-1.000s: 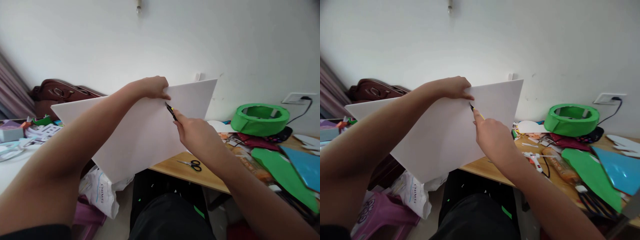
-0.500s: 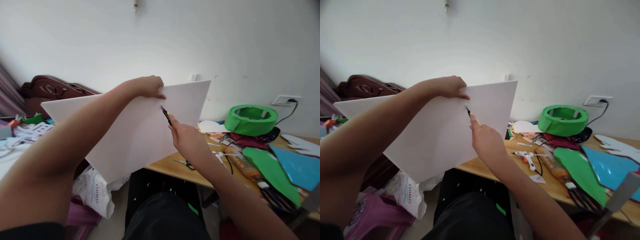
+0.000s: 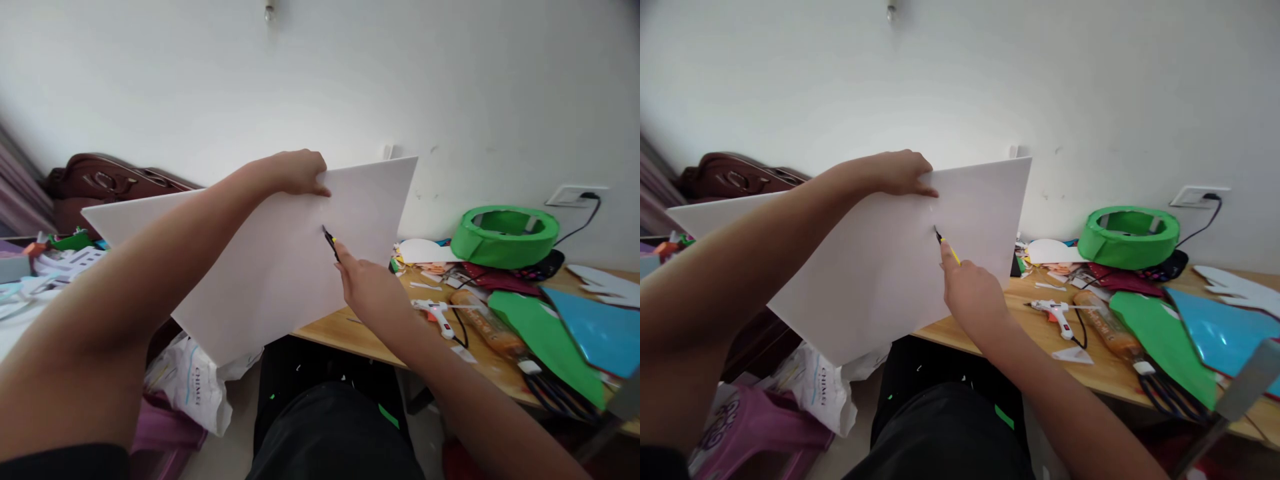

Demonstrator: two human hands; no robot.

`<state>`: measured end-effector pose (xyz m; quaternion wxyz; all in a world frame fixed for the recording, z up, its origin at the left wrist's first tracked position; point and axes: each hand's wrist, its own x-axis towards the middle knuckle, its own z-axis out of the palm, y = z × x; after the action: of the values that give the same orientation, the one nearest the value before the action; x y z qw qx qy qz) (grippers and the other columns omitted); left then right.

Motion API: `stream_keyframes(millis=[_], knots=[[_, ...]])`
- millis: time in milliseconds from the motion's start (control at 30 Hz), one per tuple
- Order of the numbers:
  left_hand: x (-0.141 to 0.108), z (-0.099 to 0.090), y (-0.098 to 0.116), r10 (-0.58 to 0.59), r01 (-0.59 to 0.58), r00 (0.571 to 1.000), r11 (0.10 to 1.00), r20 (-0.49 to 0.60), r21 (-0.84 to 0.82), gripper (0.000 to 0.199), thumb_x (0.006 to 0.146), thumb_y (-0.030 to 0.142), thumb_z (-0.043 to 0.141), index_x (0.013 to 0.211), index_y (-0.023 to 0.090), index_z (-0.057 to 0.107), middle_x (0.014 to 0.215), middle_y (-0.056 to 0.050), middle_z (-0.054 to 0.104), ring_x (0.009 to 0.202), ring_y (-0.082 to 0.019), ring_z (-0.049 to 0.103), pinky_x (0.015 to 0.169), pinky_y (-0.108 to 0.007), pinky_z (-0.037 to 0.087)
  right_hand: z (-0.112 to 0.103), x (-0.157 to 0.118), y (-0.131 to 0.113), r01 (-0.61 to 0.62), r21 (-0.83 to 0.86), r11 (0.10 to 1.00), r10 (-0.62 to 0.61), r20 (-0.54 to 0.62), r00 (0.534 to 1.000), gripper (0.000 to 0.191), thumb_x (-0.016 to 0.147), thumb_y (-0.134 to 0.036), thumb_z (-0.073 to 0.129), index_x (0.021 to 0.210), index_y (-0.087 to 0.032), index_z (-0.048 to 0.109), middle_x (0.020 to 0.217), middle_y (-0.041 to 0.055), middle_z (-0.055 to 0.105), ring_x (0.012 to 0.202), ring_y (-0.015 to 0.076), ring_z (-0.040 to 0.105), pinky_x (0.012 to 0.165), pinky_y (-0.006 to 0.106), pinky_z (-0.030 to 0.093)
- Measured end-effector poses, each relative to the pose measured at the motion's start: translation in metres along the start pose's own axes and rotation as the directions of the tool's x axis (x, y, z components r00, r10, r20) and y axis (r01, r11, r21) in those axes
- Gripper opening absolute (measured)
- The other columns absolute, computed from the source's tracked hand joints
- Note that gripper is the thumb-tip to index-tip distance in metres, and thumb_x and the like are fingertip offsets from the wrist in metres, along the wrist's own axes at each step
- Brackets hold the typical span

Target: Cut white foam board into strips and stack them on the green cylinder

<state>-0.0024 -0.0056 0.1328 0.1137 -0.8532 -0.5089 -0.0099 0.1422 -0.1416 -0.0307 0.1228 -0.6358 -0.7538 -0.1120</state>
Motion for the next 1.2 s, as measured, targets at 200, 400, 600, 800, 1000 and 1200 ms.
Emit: stream_keyframes(millis=[200,400,600,800,1000,1200], knots=[[-0.001,-0.002,0.0,0.05,-0.05,0.999,0.999,0.021,-0.003,0.057,0.076,0.067,0.059,0.108,0.021,0.065,0.099,-0.01,0.061,0.109,-0.037,0.055,0.082,-0.038,0.043,0.021,-0.009,-0.004,-0.027,-0.021,0.999,0.027,0.008,1.0,0.053,0.105,-0.033,0.026,0.156,-0.021,0.021,0.095,0.011,0.069,0.074,0.0177,0.068,0.064,0.025,0.046],[-0.002,-0.003,0.0,0.055,-0.055,0.998,0.998,0.036,-0.01,0.064,0.073,0.072,0.057,0.113,0.022,0.064,0.1,-0.01,0.062,0.11,-0.039,0.054,0.082,-0.041,0.041,0.023,-0.007,-0.003,-0.053,0.003,0.999,0.053,0.036,0.998,0.053,0.105,-0.034,0.024,0.157,-0.023,0.018,0.098,0.0108,0.068,0.08,0.0203,0.068,0.069,0.028,0.048],[-0.003,-0.001,-0.004,0.108,-0.108,0.994,0.994,0.001,0.033,0.061,0.082,0.076,0.047,0.1,0.02,0.064,0.092,-0.009,0.062,0.08,-0.022,0.052,0.069,-0.037,0.04,0.045,-0.013,-0.005,-0.065,0.012,0.998,0.063,0.138,0.988,0.053,0.105,-0.035,0.025,0.157,-0.026,0.019,0.099,0.0102,0.068,0.08,0.0207,0.069,0.068,0.029,0.049],[-0.005,-0.001,-0.004,0.129,-0.129,0.992,0.991,0.008,0.047,0.057,0.084,0.074,0.048,0.095,0.02,0.061,0.092,-0.008,0.063,0.073,-0.016,0.048,0.065,-0.033,0.039,0.056,-0.02,-0.006,-0.079,-0.007,0.997,0.079,0.12,0.99,0.053,0.105,-0.036,0.025,0.157,-0.026,0.021,0.097,0.0097,0.068,0.077,0.0195,0.069,0.064,0.027,0.048],[-0.005,-0.003,-0.003,0.121,-0.122,0.993,0.989,0.01,0.078,0.057,0.086,0.068,0.048,0.107,0.016,0.063,0.102,-0.013,0.064,0.082,-0.023,0.055,0.071,-0.036,0.04,0.074,-0.025,-0.005,-0.073,-0.002,0.997,0.072,0.2,0.977,0.053,0.104,-0.033,0.029,0.156,-0.026,0.022,0.1,0.0096,0.068,0.08,0.0203,0.069,0.064,0.027,0.048],[-0.002,-0.002,-0.004,0.153,-0.15,0.988,0.985,-0.026,0.08,0.049,0.084,0.064,0.052,0.091,0.016,0.063,0.094,-0.013,0.065,0.076,-0.024,0.058,0.063,-0.033,0.039,0.104,-0.035,-0.003,-0.059,-0.04,0.997,0.065,0.151,0.986,0.055,0.103,-0.031,0.032,0.157,-0.027,0.021,0.097,0.0094,0.067,0.073,0.0187,0.069,0.06,0.025,0.047]])
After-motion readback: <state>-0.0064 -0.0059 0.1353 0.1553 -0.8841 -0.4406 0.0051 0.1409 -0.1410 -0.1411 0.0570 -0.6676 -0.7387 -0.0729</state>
